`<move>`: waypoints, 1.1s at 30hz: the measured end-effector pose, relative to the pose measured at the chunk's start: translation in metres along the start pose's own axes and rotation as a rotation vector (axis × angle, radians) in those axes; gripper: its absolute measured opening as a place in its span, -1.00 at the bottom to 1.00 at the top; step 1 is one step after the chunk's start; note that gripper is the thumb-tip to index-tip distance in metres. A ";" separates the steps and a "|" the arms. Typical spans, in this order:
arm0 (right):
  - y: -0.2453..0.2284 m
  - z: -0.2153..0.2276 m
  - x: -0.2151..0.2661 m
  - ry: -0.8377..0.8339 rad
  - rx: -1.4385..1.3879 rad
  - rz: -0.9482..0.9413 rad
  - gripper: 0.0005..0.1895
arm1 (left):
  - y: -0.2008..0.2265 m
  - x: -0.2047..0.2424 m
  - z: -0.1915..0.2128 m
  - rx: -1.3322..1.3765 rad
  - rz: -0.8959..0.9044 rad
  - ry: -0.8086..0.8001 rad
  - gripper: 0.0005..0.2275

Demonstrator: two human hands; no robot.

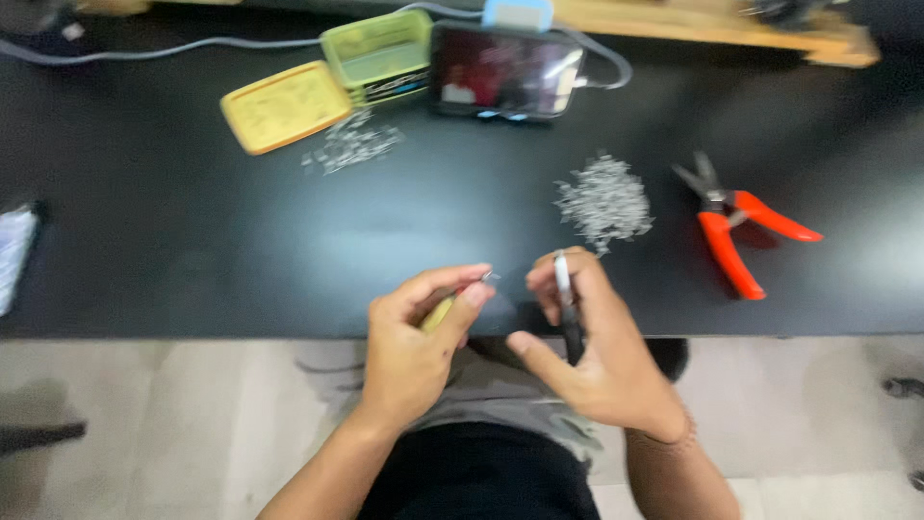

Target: The person repeatedly picks up small metal wire pins from a pile on a black table and bends them into a U-shape using a screwdriver and pliers. The bent pins are placed into a separate pile. A smartphone playing a video is visible in the background.

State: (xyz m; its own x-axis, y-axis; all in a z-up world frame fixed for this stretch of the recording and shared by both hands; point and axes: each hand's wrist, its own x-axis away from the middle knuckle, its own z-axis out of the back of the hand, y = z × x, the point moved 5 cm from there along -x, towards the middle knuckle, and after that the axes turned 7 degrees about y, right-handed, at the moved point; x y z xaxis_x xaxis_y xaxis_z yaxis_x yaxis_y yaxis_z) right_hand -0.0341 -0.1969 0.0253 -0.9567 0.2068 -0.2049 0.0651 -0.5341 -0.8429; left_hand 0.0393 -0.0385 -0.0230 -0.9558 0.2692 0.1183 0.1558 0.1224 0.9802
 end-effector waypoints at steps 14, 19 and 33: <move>-0.025 -0.010 -0.011 0.058 0.195 0.390 -0.66 | 0.019 0.002 0.017 0.082 -0.098 0.040 -0.86; -0.023 -0.010 -0.010 0.070 0.184 0.380 -0.68 | 0.020 0.002 0.017 0.052 -0.068 0.032 -0.87; -0.020 -0.011 -0.008 0.057 0.184 0.277 -0.66 | 0.035 0.007 0.010 -0.386 -0.783 0.331 -0.91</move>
State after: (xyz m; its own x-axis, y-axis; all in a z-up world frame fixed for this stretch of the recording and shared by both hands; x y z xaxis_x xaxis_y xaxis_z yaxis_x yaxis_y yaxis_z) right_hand -0.0250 -0.1783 0.0383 -0.8920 0.0755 -0.4458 0.2634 -0.7146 -0.6480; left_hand 0.0408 -0.0227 0.0107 -0.7849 -0.0490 -0.6177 -0.6002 -0.1878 0.7775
